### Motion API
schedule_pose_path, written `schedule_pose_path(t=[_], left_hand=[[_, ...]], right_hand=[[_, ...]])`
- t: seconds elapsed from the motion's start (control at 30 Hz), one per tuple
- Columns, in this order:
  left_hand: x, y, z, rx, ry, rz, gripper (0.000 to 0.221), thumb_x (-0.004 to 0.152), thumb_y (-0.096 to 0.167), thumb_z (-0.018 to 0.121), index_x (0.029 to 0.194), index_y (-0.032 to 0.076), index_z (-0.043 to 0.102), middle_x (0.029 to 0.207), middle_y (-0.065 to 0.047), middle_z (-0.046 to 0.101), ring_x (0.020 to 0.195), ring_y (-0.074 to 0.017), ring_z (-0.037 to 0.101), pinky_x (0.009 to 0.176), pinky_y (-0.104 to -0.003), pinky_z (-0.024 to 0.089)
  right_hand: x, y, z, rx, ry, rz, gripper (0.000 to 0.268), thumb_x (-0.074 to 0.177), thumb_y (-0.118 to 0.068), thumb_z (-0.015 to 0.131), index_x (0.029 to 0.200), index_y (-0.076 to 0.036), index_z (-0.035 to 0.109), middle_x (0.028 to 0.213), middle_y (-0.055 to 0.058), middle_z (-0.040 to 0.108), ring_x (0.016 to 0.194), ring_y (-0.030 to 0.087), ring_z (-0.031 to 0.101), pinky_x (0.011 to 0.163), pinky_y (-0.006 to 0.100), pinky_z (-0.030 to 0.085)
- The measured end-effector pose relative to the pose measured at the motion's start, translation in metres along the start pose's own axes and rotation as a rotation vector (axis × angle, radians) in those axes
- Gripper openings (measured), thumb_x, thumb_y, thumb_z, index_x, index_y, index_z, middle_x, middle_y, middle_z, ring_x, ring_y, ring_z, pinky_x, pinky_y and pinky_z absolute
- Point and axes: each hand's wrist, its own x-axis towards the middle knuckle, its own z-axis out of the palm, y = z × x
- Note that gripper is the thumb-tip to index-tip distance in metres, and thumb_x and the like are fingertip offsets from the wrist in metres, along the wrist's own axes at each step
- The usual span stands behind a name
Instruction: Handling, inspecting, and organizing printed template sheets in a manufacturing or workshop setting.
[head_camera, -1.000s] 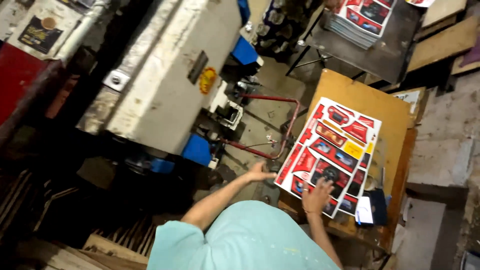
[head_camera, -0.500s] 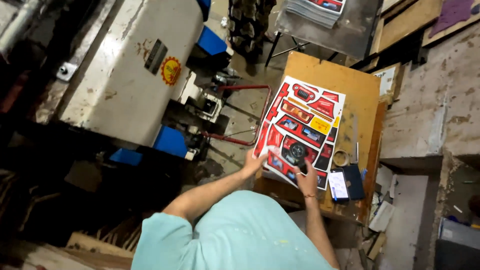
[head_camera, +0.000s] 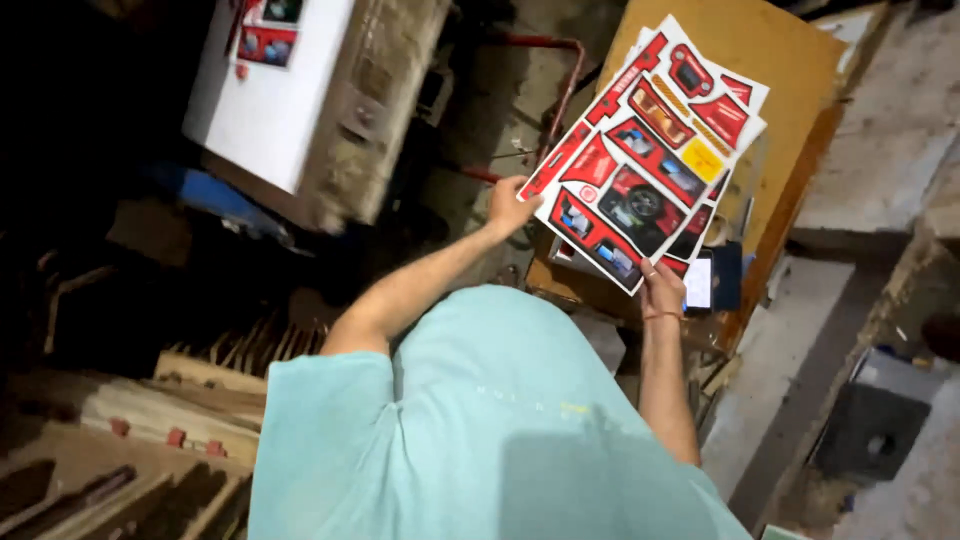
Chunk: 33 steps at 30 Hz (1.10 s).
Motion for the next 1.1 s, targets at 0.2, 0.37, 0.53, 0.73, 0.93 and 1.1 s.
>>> schedule_pose_path(t=[0.2,0.37,0.53,0.73,0.93,1.1], left_hand=[[0.009,-0.018,0.019,0.174,-0.066,-0.002,0.023,0.080,0.019,0.080,0.101,0.010,0.078,0.090,-0.018,0.076,0.086,-0.0344,0.075,0.077,-0.044,0.058],[0.002,-0.036,0.052,0.199,-0.112,0.019,0.029,0.087,0.012,0.073,0.116,0.006,0.073,0.102,-0.020,0.076,0.100,-0.0394,0.071,0.089,-0.048,0.055],[-0.016,0.021,0.024,0.447,-0.255,-0.002,0.076,0.090,0.014,0.069,0.156,-0.001,0.035,0.129,-0.026,0.061,0.113,-0.0433,0.064,0.095,-0.052,0.053],[-0.030,0.031,0.027,0.835,-0.219,0.308,0.099,0.083,0.037,0.077,0.152,-0.009,0.023,0.158,-0.028,0.024,0.142,-0.0444,0.034,0.099,-0.068,0.043],[-0.032,0.050,0.032,0.988,-0.273,0.254,0.104,0.083,0.051,0.075,0.152,-0.008,0.024,0.164,-0.026,0.020,0.147,-0.0408,0.030,0.102,-0.067,0.042],[-0.026,0.030,0.044,0.941,-0.233,0.166,0.106,0.083,0.052,0.075,0.152,-0.009,0.024,0.162,-0.028,0.018,0.144,-0.0429,0.032,0.104,-0.069,0.038]], right_hand=[[-0.070,-0.031,0.084,-1.153,0.422,-0.582,0.064,0.073,-0.018,0.095,0.123,0.006,0.063,0.119,0.023,0.068,0.111,0.039,0.065,0.099,0.045,0.052],[-0.084,0.009,0.151,-1.593,-0.033,-0.518,0.087,0.096,-0.052,0.065,0.160,-0.003,0.033,0.166,0.032,0.022,0.156,0.047,0.022,0.122,0.060,0.020],[-0.086,0.027,0.154,-1.624,-0.038,-0.635,0.096,0.098,-0.061,0.059,0.161,0.002,0.026,0.163,0.041,0.012,0.151,0.057,0.016,0.121,0.062,0.021],[-0.075,0.023,0.144,-1.609,-0.131,-0.603,0.096,0.099,-0.063,0.056,0.161,0.002,0.024,0.162,0.044,0.009,0.151,0.059,0.013,0.122,0.060,0.021],[-0.083,0.014,0.150,-1.556,-0.153,-0.549,0.098,0.097,-0.065,0.057,0.161,0.002,0.025,0.162,0.043,0.008,0.152,0.058,0.010,0.122,0.062,0.019],[-0.088,0.006,0.158,-1.511,-0.155,-0.475,0.101,0.093,-0.065,0.058,0.161,0.001,0.024,0.163,0.040,0.005,0.152,0.055,0.005,0.120,0.065,0.016]])
